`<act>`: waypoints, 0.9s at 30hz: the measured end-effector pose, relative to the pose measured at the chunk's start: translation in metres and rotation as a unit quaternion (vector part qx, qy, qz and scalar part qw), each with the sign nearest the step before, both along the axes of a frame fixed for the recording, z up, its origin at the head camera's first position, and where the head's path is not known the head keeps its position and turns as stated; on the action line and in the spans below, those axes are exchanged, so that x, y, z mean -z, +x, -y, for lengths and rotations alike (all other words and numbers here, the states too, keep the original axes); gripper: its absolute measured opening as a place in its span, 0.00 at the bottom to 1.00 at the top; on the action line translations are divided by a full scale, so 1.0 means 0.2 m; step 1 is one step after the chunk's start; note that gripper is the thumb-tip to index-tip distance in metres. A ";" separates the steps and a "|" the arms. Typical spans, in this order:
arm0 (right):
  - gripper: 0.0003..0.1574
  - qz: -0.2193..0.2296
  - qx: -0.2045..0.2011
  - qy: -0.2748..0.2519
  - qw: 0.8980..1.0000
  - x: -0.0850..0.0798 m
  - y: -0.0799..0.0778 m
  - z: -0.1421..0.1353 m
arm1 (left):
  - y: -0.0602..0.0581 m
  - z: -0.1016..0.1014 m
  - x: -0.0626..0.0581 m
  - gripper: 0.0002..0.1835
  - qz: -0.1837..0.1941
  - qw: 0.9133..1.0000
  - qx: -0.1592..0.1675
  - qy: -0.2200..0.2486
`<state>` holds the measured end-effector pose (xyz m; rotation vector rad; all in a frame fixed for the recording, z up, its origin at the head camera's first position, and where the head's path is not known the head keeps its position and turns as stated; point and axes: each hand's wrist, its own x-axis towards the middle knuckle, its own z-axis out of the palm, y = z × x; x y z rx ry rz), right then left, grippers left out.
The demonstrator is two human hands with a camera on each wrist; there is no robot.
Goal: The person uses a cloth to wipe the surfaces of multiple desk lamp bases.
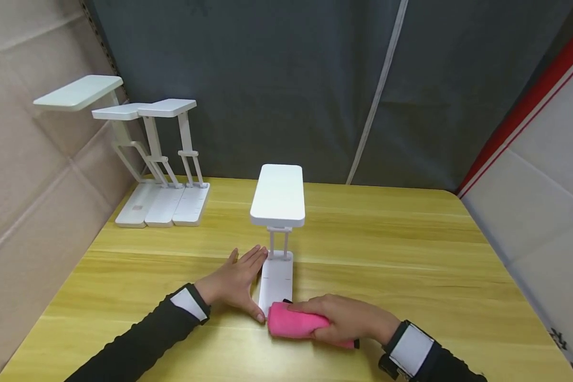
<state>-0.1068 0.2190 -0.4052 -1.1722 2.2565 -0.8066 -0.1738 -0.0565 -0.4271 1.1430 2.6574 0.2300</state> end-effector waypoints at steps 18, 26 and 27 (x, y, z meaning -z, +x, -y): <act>0.38 -0.088 0.311 0.106 0.940 0.06 -0.28 0.01 | 0.02 -0.01 0.01 0.72 0.019 1.000 0.001 0.002; 0.37 -0.115 0.271 0.133 0.946 0.01 -0.23 0.06 | 0.00 -0.01 -0.01 0.72 0.021 1.000 -0.004 -0.009; 0.37 -0.110 0.266 0.136 0.948 0.00 -0.23 0.06 | -0.01 -0.01 0.00 0.72 0.021 1.000 -0.004 -0.011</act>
